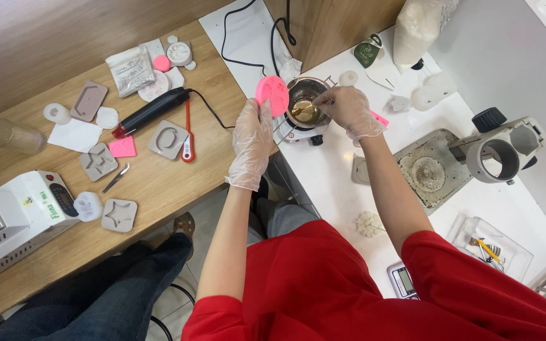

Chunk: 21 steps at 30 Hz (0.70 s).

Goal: Melting wax in a pot, stirring it, and checking the temperature while preparing silicone molds for candle making.

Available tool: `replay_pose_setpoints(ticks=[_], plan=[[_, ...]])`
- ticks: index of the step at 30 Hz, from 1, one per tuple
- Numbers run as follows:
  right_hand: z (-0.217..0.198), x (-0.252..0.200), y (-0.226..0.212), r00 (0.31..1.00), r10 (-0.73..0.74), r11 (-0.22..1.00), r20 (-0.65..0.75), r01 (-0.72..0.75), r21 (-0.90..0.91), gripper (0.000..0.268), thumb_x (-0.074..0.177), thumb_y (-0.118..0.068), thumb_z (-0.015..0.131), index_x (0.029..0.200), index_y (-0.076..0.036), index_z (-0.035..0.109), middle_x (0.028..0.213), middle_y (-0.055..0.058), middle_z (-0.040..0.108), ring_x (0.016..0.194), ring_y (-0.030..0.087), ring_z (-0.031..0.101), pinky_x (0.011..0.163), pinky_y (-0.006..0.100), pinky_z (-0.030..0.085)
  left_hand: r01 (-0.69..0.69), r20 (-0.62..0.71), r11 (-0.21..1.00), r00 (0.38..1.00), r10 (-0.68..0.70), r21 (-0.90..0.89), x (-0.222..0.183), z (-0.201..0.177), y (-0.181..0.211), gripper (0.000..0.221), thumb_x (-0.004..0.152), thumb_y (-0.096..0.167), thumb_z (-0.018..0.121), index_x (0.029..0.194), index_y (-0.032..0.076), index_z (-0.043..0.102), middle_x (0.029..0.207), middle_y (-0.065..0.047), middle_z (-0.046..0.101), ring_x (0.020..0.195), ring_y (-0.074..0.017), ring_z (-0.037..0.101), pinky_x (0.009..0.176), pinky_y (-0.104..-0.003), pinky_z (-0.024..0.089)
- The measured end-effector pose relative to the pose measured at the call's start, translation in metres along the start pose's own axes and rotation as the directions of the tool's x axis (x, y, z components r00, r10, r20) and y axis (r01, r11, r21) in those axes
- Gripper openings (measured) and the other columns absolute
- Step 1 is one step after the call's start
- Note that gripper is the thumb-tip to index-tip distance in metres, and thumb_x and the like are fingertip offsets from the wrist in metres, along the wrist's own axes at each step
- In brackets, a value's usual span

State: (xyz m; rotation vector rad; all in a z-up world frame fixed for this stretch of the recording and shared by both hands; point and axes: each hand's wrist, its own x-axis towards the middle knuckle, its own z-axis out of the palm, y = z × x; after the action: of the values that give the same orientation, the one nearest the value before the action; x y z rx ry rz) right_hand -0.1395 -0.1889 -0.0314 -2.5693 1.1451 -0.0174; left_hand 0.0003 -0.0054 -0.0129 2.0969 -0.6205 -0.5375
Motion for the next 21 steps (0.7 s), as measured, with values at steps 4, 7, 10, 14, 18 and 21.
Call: replay_pose_setpoints(ticks=[4, 7, 10, 14, 18, 21], plan=[[0.004, 0.002, 0.005, 1.0, 0.021, 0.999, -0.005, -0.021, 0.029, 0.025, 0.088, -0.02, 0.072, 0.108, -0.033, 0.081, 0.104, -0.002, 0.078, 0.102, 0.032, 0.072, 0.092, 0.044, 0.053, 0.0, 0.012, 1.0, 1.0, 0.001, -0.021, -0.006, -0.005, 0.008, 0.032, 0.102, 0.049, 0.047, 0.103, 0.019, 0.059, 0.103, -0.012, 0.074, 0.111, -0.0384, 0.067, 0.096, -0.051, 0.054], [0.0, 0.0, 0.002, 1.0, -0.007, 0.999, 0.0, 0.007, 0.042, 0.025, 0.089, -0.019, 0.071, 0.109, -0.03, 0.081, 0.105, 0.004, 0.078, 0.104, 0.037, 0.07, 0.094, 0.047, 0.053, -0.01, 0.023, 1.0, 1.0, 0.011, -0.029, -0.007, -0.007, 0.009, 0.032, 0.102, 0.049, 0.047, 0.104, 0.019, 0.06, 0.103, -0.014, 0.073, 0.112, -0.0399, 0.066, 0.096, -0.054, 0.054], [-0.001, 0.001, 0.001, 1.0, -0.004, 0.998, 0.005, 0.004, 0.065, 0.026, 0.087, -0.021, 0.071, 0.108, -0.034, 0.08, 0.103, 0.002, 0.078, 0.104, 0.036, 0.07, 0.094, 0.047, 0.053, -0.021, 0.029, 0.999, 0.999, 0.022, -0.03, -0.008, -0.011, 0.013, 0.032, 0.104, 0.046, 0.046, 0.107, 0.017, 0.06, 0.105, -0.017, 0.073, 0.112, -0.0424, 0.066, 0.097, -0.055, 0.053], [0.011, 0.009, 0.012, 0.999, -0.011, 0.998, -0.033, 0.013, 0.067, 0.027, 0.081, -0.025, 0.077, 0.106, -0.036, 0.08, 0.098, -0.002, 0.078, 0.102, 0.032, 0.071, 0.092, 0.046, 0.055, -0.021, 0.026, 0.999, 0.999, 0.022, -0.037, -0.009, -0.009, 0.012, 0.033, 0.103, 0.046, 0.046, 0.103, 0.017, 0.06, 0.104, -0.017, 0.073, 0.112, -0.0434, 0.066, 0.096, -0.056, 0.053], [0.006, 0.005, 0.008, 1.0, 0.003, 0.996, -0.028, 0.0, 0.085, 0.028, 0.082, -0.024, 0.077, 0.106, -0.036, 0.08, 0.096, -0.004, 0.078, 0.101, 0.032, 0.071, 0.092, 0.046, 0.055, -0.006, 0.034, 0.999, 0.999, 0.007, -0.044, -0.011, -0.009, 0.012, 0.033, 0.103, 0.047, 0.046, 0.104, 0.018, 0.061, 0.105, -0.016, 0.073, 0.112, -0.0413, 0.066, 0.096, -0.053, 0.053], [0.007, 0.006, 0.009, 1.0, 0.006, 0.995, -0.031, -0.002, 0.102, 0.029, 0.081, -0.023, 0.077, 0.106, -0.037, 0.079, 0.096, -0.006, 0.078, 0.101, 0.029, 0.071, 0.093, 0.044, 0.055, -0.008, 0.035, 0.999, 0.999, 0.01, -0.036, -0.012, -0.009, 0.014, 0.032, 0.103, 0.047, 0.047, 0.104, 0.018, 0.06, 0.106, -0.017, 0.072, 0.113, -0.0425, 0.066, 0.097, -0.055, 0.053]])
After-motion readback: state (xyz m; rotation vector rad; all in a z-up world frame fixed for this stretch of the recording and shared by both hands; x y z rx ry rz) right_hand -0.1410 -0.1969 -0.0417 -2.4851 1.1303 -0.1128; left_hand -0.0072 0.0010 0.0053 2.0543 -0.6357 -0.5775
